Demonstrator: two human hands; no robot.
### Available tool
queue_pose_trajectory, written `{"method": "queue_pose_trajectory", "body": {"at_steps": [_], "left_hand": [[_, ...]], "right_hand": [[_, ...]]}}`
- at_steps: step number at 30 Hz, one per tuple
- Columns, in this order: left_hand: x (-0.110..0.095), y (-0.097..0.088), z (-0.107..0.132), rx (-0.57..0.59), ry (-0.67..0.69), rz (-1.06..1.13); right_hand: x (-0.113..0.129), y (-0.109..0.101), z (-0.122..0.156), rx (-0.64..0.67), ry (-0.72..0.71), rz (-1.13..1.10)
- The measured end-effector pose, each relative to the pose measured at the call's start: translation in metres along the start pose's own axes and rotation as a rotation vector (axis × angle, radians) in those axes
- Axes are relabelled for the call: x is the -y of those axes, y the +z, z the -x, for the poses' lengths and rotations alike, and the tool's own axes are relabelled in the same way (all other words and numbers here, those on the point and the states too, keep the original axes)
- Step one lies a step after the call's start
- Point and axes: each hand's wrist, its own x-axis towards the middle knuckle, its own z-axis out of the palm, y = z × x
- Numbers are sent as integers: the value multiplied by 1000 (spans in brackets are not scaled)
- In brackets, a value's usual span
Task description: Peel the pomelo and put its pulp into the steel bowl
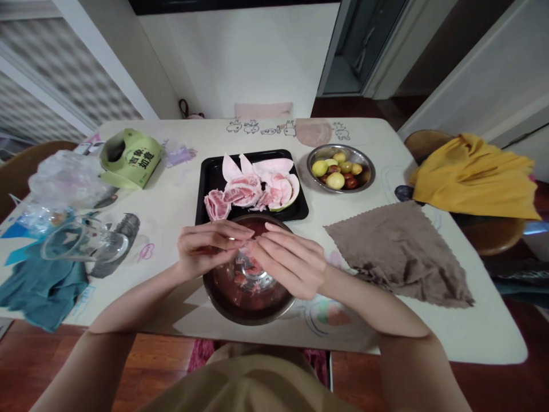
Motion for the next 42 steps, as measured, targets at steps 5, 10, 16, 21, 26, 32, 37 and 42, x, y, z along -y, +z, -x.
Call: {"method": "queue_pose_trajectory", "body": {"at_steps": [5, 10, 16, 21, 26, 32, 37, 42], "left_hand": [[-1, 2, 3, -96, -151, 57], [2, 11, 2, -118, -405, 146], [11, 16, 3, -15, -585, 290], [12, 18, 5, -30, -595, 262], [11, 15, 6, -132, -467, 71], [4, 13, 11, -147, -327, -144], [2, 13, 7, -116, -360, -71], [-2, 12, -2, -88, -535, 250]], "right_hand": [[-2, -5, -5, -84, -58, 53], [-3, 18, -11, -209, 67, -28], [-2, 26, -17, -190, 227, -74], [-1, 30, -14, -175, 208, -91], [-2, 32, -9, -125, 97, -50], [-1, 33, -9, -124, 60, 12], [0, 32, -11, -153, 131, -94], [-2, 30, -12, -153, 171, -129]]}}
